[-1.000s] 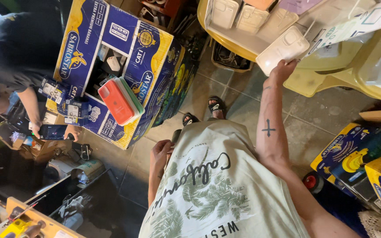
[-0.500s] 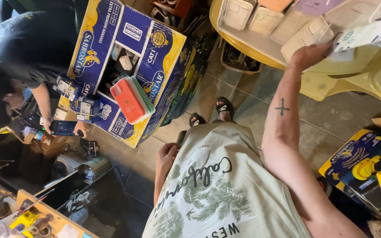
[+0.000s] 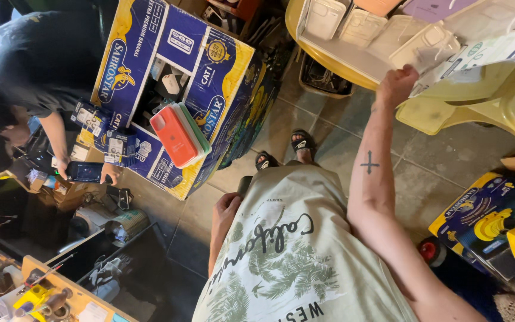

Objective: The person sorts through a stack of colorful phone cases, placing them into a yellow plastic organizer. They also handle a clear plastic package, opening it and placing it into the organizer.

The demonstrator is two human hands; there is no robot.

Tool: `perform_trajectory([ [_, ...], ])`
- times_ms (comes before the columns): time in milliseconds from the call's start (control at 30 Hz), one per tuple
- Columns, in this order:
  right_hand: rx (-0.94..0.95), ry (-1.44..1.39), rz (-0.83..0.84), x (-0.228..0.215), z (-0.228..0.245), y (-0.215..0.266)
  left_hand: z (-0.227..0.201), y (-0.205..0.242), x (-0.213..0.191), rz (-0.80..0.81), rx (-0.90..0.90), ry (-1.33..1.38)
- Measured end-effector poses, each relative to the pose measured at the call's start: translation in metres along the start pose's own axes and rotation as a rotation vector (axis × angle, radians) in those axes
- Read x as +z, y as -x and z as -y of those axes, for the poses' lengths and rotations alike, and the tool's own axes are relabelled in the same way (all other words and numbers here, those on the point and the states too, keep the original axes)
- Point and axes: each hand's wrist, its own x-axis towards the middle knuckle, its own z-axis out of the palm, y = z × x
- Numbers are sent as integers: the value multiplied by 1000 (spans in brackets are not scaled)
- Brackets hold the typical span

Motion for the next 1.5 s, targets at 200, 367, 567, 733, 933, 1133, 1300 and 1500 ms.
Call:
perform_trajectory([
  [200,-287,294,80,-6,-4,-50,20,-10,-3,1,42,-44],
  [367,-301,103,232,-19,10,-23,10,0,-1,2,10,-42],
  [567,-323,-134,465,-16,26,-2,13,-1,0,37,52,70],
  [733,-449,-144,646,-10,51,-21,31,-10,3,57,112,99],
  [933,-154,-22,810,-9,66,-11,35,-7,10,47,83,172],
  [1133,-214,-200,809,-5,-2,2,47,-7,14,-231,190,315],
  [1300,-718,-29,661,-21,-57,9,28,-15,-27,-687,488,400],
  [1500,-238,-136,1122,-58,-66,87,-85,-31,-61,-835,487,-126],
])
